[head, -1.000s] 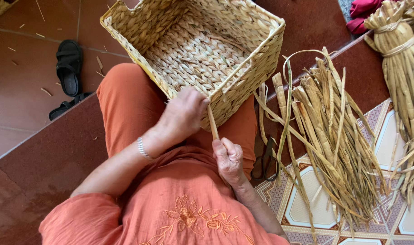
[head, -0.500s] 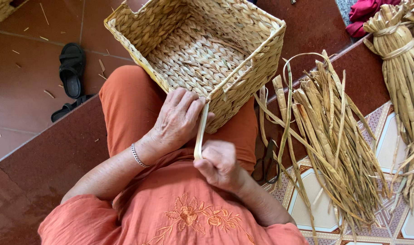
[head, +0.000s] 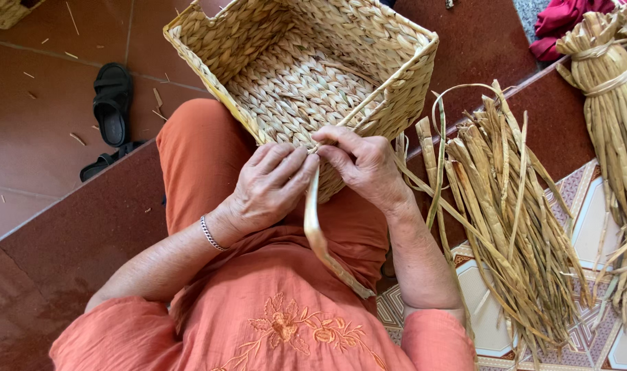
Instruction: The person sits on the floor with a woven water-hyacinth basket on their lap and weaves loose plant strips around its rim, tucking and tightening the strips by hand. They occasionally pick up new strips from a pile beside them and use scissors to trim excess material.
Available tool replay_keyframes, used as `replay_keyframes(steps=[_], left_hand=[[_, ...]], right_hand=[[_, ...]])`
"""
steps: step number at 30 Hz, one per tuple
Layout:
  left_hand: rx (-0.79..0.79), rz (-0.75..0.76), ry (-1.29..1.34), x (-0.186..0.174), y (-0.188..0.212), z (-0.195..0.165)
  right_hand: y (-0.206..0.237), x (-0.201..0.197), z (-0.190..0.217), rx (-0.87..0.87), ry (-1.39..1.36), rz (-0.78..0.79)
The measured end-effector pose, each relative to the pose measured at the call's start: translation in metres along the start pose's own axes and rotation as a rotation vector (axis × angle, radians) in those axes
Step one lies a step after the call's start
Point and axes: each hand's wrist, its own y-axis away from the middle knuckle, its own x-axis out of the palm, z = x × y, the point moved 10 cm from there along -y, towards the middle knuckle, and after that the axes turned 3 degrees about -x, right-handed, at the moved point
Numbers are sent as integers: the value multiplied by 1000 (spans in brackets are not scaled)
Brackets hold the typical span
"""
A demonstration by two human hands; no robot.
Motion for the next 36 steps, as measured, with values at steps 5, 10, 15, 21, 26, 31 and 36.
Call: replay_keyframes(steps=[5, 10, 15, 21, 26, 31, 36], left_hand=[[-75, 19, 79, 8, 1, 13], [-619, 41, 459, 37, 14, 82], [-873, -5, 994, 67, 33, 117], [-1108, -183, 1289, 56, 54, 170], [-1185, -333, 1259, 32, 50, 225], [-1177, -375, 909, 10, 41, 249], [-867, -215, 695, 0, 6, 241]], right_hand=[[-9, 4, 2, 40, 119, 53], [-6, 7, 1, 62, -74, 64], [8, 16, -33, 386, -172, 156], [2, 12, -17, 63, -21, 45], [11, 17, -31, 97, 18, -2], [24, 21, -26, 62, 72, -68], [37, 18, 1, -196, 208, -180]])
